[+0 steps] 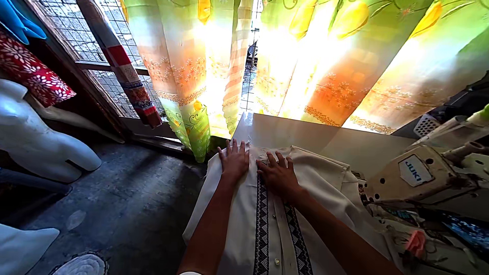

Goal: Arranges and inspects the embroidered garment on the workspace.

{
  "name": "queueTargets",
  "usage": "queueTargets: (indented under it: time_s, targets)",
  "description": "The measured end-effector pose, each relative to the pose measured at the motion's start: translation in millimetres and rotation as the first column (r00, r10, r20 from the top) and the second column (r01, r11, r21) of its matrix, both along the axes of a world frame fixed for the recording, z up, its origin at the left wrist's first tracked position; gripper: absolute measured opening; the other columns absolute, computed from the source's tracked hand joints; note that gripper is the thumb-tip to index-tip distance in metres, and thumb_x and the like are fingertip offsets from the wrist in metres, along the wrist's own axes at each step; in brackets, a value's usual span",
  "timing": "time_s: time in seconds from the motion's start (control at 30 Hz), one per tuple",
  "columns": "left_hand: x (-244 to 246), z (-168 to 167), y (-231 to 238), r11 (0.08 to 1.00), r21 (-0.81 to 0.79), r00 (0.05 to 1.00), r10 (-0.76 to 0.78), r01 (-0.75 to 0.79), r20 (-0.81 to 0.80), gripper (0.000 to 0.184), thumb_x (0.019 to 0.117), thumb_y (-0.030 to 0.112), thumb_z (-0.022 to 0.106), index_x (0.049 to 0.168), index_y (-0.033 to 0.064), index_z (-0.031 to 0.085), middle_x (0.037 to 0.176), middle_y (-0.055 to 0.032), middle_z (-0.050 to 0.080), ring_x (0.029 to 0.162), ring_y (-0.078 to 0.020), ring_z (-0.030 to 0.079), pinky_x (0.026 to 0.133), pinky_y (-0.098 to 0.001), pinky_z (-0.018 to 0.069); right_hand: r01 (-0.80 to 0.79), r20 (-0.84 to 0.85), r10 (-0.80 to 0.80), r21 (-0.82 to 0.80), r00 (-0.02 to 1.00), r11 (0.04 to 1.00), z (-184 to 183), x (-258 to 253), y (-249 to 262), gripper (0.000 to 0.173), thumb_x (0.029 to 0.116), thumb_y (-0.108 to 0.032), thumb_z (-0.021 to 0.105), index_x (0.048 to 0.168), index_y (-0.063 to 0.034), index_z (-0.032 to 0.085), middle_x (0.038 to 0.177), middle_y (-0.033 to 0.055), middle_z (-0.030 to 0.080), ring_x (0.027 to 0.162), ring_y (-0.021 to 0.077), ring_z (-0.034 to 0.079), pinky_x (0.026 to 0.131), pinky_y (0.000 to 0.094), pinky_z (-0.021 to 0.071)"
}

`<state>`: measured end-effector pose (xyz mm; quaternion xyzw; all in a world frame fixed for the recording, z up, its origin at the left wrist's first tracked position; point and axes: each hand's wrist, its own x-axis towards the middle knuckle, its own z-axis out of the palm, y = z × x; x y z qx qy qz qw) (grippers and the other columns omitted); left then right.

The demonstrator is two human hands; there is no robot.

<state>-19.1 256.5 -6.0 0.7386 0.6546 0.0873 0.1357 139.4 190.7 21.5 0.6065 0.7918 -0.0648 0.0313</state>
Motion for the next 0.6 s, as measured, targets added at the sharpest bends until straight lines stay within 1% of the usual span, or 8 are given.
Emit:
queueTargets:
  time_s: [0.13,0.23,0.3,0.43,0.5,0.53,0.57,0.6]
  targets:
    - [0,0,-1,1.000,-0.022,1.000,-0.003,0.004,0.016,0.058,0.1126,0.041,0.024,0.166,0.0189,0.019,0.173,-0.0142,0.006,0.159,-0.0387,-0.001,0.118,-0.0730,-0.0028,0.039,0.030,-0.038,-0.022,0.999,0.999,-1,-11,15,0.051,0.1119,-0.042,0.025,0.160,-0.0295,0.039,0.170,0.0156,0.022,0.157,0.0421,0.010,0.119,0.0700,0.0034]
    - [0,2,-1,0.999,-0.043,1.000,-0.005,0.006,0.017,0.058,0.1125,0.041,0.024,0.166,0.0192,0.016,0.173,-0.0138,0.003,0.159,-0.0379,-0.004,0.118,-0.0722,-0.0038,0.093,0.007,-0.092,-0.038,0.996,0.995,-3,-17,34,0.053,0.1122,-0.041,0.024,0.162,-0.0272,0.033,0.171,0.0159,0.018,0.157,0.0423,0.007,0.118,0.0717,0.0006]
    - [-1,3,-1,0.999,-0.049,1.000,-0.004,0.005,0.024,0.058,0.1125,0.041,0.025,0.166,0.0195,0.017,0.173,-0.0138,0.004,0.159,-0.0376,-0.003,0.119,-0.0719,-0.0038,0.122,-0.029,-0.123,-0.043,0.992,0.992,-3,-19,47,0.052,0.1122,-0.040,0.026,0.163,-0.0280,0.032,0.170,0.0162,0.018,0.157,0.0440,0.007,0.117,0.0733,0.0019]
    - [-2,4,-2,0.998,-0.056,0.999,-0.007,0.009,0.037,0.058,0.1126,0.041,0.025,0.166,0.0215,0.017,0.173,-0.0135,0.005,0.159,-0.0383,-0.002,0.119,-0.0712,-0.0031,0.131,-0.088,-0.138,-0.084,0.987,0.988,6,-18,64,0.051,0.1112,-0.037,0.035,0.161,-0.0307,0.034,0.169,0.0173,0.022,0.156,0.0463,0.008,0.115,0.0764,0.0035]
    - [-1,4,-2,0.999,-0.053,0.999,-0.005,0.007,0.045,0.056,0.1125,0.041,0.026,0.166,0.0257,0.020,0.173,-0.0136,0.007,0.159,-0.0385,0.000,0.119,-0.0716,-0.0022,0.116,-0.137,-0.127,-0.088,0.982,0.989,14,-14,65,0.048,0.1105,-0.031,0.039,0.159,-0.0319,0.040,0.169,0.0174,0.023,0.156,0.0462,0.009,0.116,0.0758,0.0035]
    - [-2,5,-2,0.999,-0.051,0.999,-0.006,0.009,0.052,0.055,0.1125,0.041,0.026,0.166,0.0272,0.021,0.173,-0.0141,0.008,0.159,-0.0391,0.001,0.119,-0.0721,-0.0017,0.095,-0.187,-0.105,-0.062,0.977,0.994,18,-11,62,0.046,0.1090,-0.024,0.044,0.155,-0.0303,0.048,0.168,0.0191,0.025,0.155,0.0476,0.010,0.115,0.0766,0.0047]
    - [-2,5,-1,0.999,-0.049,0.998,-0.008,0.011,0.059,0.055,0.1125,0.041,0.027,0.165,0.0278,0.022,0.172,-0.0145,0.009,0.159,-0.0396,0.001,0.118,-0.0726,-0.0012,0.080,-0.238,-0.083,-0.023,0.968,0.997,22,-8,58,0.042,0.1066,-0.016,0.048,0.146,-0.0279,0.060,0.166,0.0202,0.029,0.155,0.0483,0.012,0.115,0.0765,0.0068]
    - [-2,5,-1,0.999,-0.049,0.998,-0.007,0.010,0.065,0.054,0.1125,0.040,0.028,0.165,0.0280,0.023,0.172,-0.0146,0.010,0.158,-0.0402,0.001,0.118,-0.0727,-0.0011,0.068,-0.285,-0.063,0.009,0.956,0.998,25,-6,53,0.038,0.1038,-0.009,0.051,0.132,-0.0247,0.070,0.163,0.0206,0.034,0.154,0.0485,0.014,0.115,0.0758,0.0089]
